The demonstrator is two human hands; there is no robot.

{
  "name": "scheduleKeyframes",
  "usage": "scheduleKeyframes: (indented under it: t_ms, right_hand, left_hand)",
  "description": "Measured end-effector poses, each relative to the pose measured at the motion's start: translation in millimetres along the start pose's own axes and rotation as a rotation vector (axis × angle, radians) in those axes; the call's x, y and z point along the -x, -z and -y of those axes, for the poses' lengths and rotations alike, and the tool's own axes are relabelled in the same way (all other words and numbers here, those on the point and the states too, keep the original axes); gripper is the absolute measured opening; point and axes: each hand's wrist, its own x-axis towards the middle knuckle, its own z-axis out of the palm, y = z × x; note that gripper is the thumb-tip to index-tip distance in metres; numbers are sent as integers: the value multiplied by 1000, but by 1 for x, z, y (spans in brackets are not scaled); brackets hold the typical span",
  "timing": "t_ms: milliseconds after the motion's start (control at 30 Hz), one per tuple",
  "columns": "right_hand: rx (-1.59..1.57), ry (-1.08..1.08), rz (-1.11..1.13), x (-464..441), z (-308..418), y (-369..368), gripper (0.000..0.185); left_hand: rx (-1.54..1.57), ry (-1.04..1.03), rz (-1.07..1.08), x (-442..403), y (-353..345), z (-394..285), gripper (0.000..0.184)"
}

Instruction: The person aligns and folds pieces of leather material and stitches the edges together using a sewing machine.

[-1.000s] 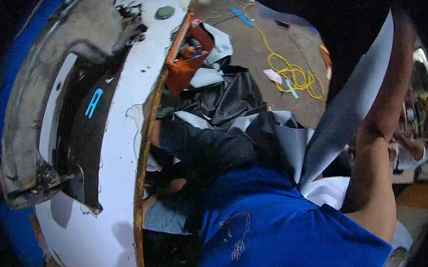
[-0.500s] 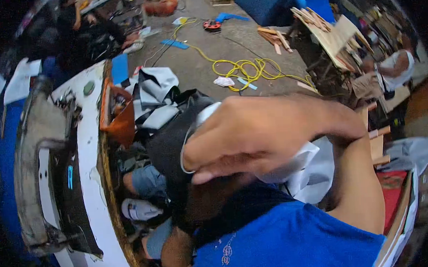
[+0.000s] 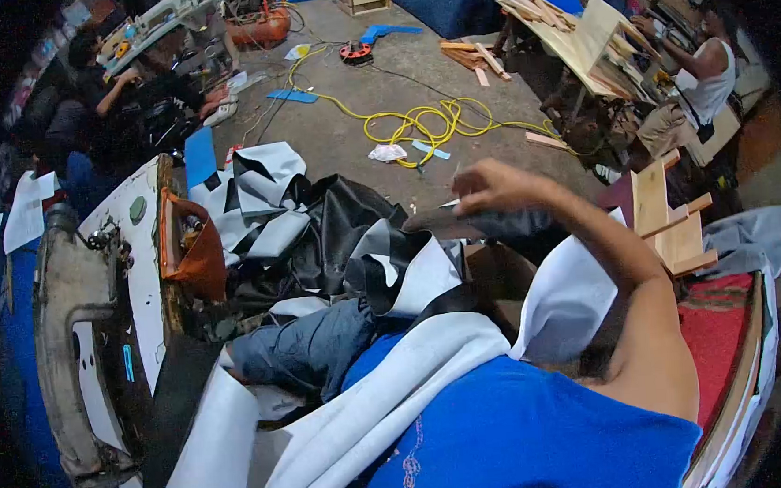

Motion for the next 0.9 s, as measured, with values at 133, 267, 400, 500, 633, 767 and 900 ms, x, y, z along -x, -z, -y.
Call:
scheduleKeyframes:
  t_ms: [133,267,400,500,633,767,900]
  right_hand:
    - [96,-97,355,4,59,-65,68]
    - [237,-59,323,7,34,-130,109]
    - [191,-136,64,-5,8,-171,118]
    - [150,51,-95,-16,25,-192,106]
    - [197,-179,165,-49,38,-200,64]
    - [-328,-148,-582,-77,30,-126,29]
    - [-817,299,-1075,-53,170,26,46]
  left_hand:
    - [-29,-87,-229,11,29,-11,60]
    - [-17,-53,-390,27,52,0,65]
    - [-414,-75,-258,63,137,75,71]
    - [-606,-208,-226,79,166,100,82]
    - [-565,-75,-339,82,127,79,84]
    - [-515,-48,-207,83,121,86,82]
    - [-360,-33,340,77,68,78,80]
